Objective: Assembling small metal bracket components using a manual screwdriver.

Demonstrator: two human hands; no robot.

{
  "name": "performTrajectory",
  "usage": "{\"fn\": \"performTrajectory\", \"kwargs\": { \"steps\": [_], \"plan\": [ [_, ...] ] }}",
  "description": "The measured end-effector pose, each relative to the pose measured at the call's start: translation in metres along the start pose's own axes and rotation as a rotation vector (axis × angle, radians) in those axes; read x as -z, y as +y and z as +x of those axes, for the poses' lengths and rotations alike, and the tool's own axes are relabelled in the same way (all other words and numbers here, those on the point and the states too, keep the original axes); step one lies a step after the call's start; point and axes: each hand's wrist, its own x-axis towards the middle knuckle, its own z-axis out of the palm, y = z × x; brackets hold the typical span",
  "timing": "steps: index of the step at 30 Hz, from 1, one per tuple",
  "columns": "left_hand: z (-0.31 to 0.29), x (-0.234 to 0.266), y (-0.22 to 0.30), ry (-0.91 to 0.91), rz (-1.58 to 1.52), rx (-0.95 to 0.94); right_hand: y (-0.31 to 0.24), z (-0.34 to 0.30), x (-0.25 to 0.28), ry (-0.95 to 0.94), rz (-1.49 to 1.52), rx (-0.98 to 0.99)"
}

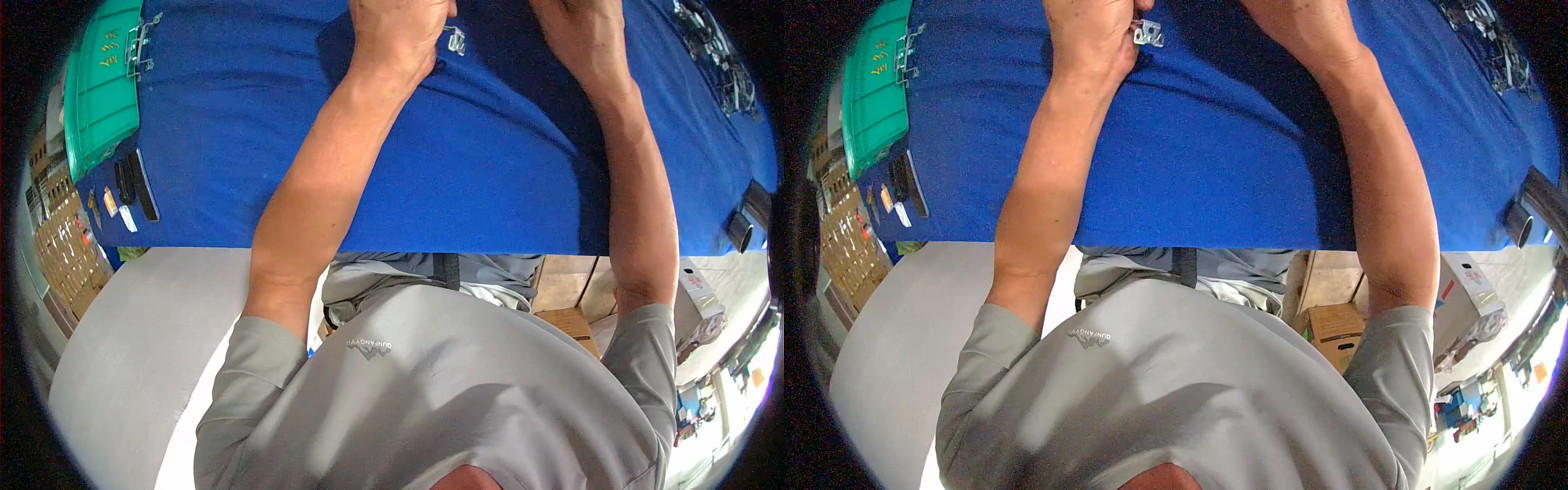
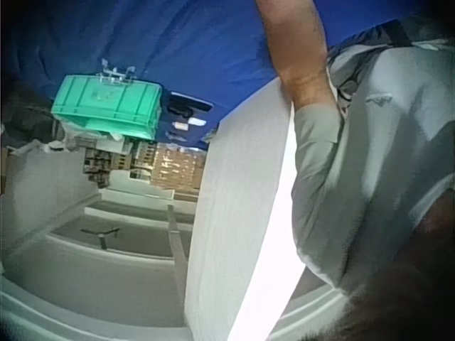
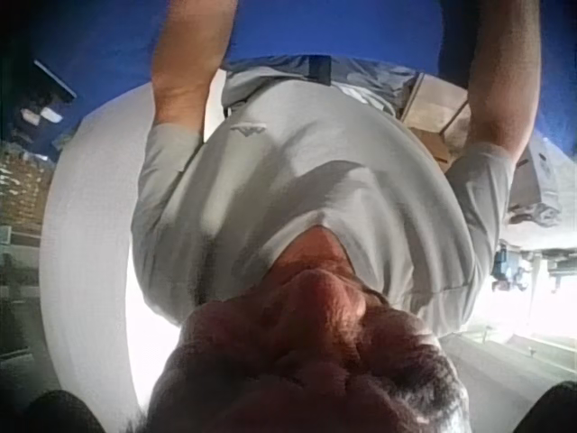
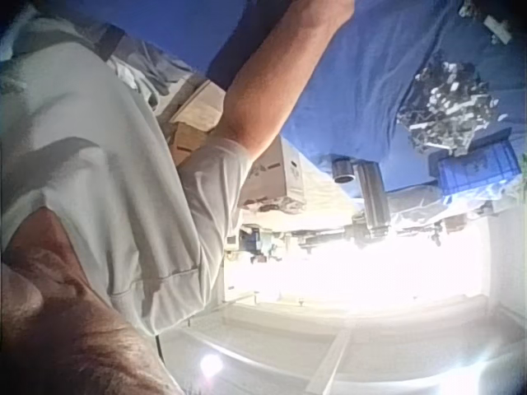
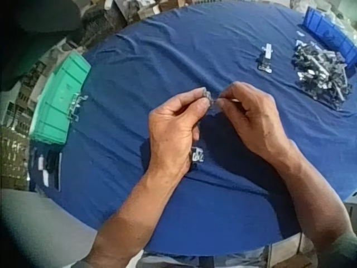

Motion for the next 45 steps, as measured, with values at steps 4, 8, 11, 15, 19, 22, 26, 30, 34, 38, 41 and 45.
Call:
{"fn": "performTrajectory", "kwargs": {
  "steps": [4, 8, 11, 15, 19, 22, 26, 30, 34, 38, 41, 45],
  "plan": [
    [0.0, 0.001, -0.001, -0.016, -0.013, -0.013, -0.005, -0.001, 0.003, 0.012, 0.052, -0.028],
    [0.001, -0.001, -0.001, -0.011, 0.007, 0.002, -0.002, -0.004, -0.002, 0.027, -0.04, 0.0],
    [0.0, -0.001, 0.0, -0.006, -0.015, 0.005, 0.003, -0.002, 0.004, -0.01, -0.079, 0.233],
    [0.0, 0.0, 0.001, -0.001, 0.007, 0.002, 0.001, -0.004, -0.006, 0.049, -0.019, -0.03],
    [0.0, -0.002, 0.003, -0.001, 0.017, 0.003, 0.002, -0.003, 0.002, -0.016, -0.062, 0.077],
    [0.0, -0.002, 0.002, -0.001, 0.005, 0.0, -0.003, -0.001, 0.001, -0.035, -0.068, 0.036],
    [0.0, -0.002, 0.001, -0.017, 0.01, -0.008, 0.005, -0.003, -0.007, 0.046, 0.043, -0.05],
    [0.0, 0.0, 0.0, -0.018, 0.04, -0.022, 0.001, -0.002, -0.004, 0.033, -0.088, 0.096],
    [0.0, -0.001, -0.001, -0.029, 0.036, -0.038, 0.004, -0.003, -0.007, 0.05, 0.035, -0.02],
    [-0.001, 0.0, -0.001, -0.034, 0.053, -0.053, 0.002, -0.004, -0.006, 0.042, -0.078, 0.046],
    [-0.003, -0.004, 0.005, -0.005, 0.087, -0.017, -0.004, -0.001, 0.002, -0.038, -0.12, 0.021],
    [-0.001, -0.002, -0.001, -0.042, 0.065, -0.058, 0.011, -0.004, -0.009, 0.048, -0.072, 0.06]
  ]
}}
